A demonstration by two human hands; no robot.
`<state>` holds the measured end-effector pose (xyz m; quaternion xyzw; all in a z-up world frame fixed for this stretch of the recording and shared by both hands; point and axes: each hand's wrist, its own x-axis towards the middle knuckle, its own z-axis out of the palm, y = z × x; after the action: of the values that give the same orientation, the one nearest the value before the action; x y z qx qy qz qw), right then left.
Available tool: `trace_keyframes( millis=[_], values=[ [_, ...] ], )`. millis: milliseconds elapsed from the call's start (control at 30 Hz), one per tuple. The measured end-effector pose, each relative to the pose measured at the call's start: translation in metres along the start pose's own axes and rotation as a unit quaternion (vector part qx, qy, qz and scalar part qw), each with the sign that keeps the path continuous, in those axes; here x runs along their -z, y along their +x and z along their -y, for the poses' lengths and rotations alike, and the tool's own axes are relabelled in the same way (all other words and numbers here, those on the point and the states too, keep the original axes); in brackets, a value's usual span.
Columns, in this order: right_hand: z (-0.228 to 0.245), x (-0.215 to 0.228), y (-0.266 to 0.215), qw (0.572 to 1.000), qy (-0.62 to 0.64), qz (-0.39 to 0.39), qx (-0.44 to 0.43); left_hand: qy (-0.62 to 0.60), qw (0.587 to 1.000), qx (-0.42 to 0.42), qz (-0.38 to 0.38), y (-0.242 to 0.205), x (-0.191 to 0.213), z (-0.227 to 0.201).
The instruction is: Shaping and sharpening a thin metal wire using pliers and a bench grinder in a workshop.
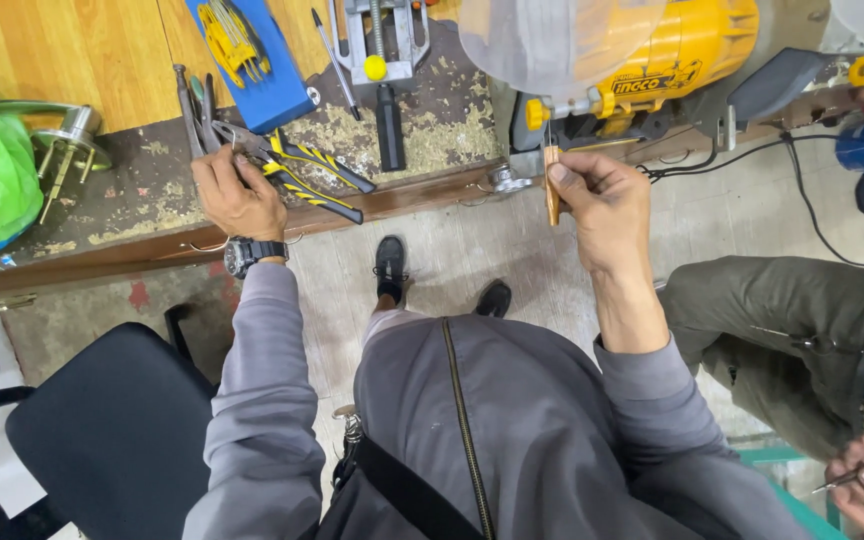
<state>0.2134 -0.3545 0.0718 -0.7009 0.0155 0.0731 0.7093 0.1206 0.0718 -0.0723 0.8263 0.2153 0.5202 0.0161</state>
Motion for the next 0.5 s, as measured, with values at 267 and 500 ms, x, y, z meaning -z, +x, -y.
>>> trace_keyframes(
  millis=[267, 500],
  values=[
    [0.005, -0.005, 0.003, 1.000, -0.015, 0.003, -0.004, -0.008, 1.000, 0.000, -0.003, 0.005, 0.004, -0.005],
    [0.008, -0.009, -0.001, 1.000, -0.012, 0.003, -0.002, -0.012, 1.000, 0.002, 0.004, 0.003, 0.005, -0.004]
  ],
)
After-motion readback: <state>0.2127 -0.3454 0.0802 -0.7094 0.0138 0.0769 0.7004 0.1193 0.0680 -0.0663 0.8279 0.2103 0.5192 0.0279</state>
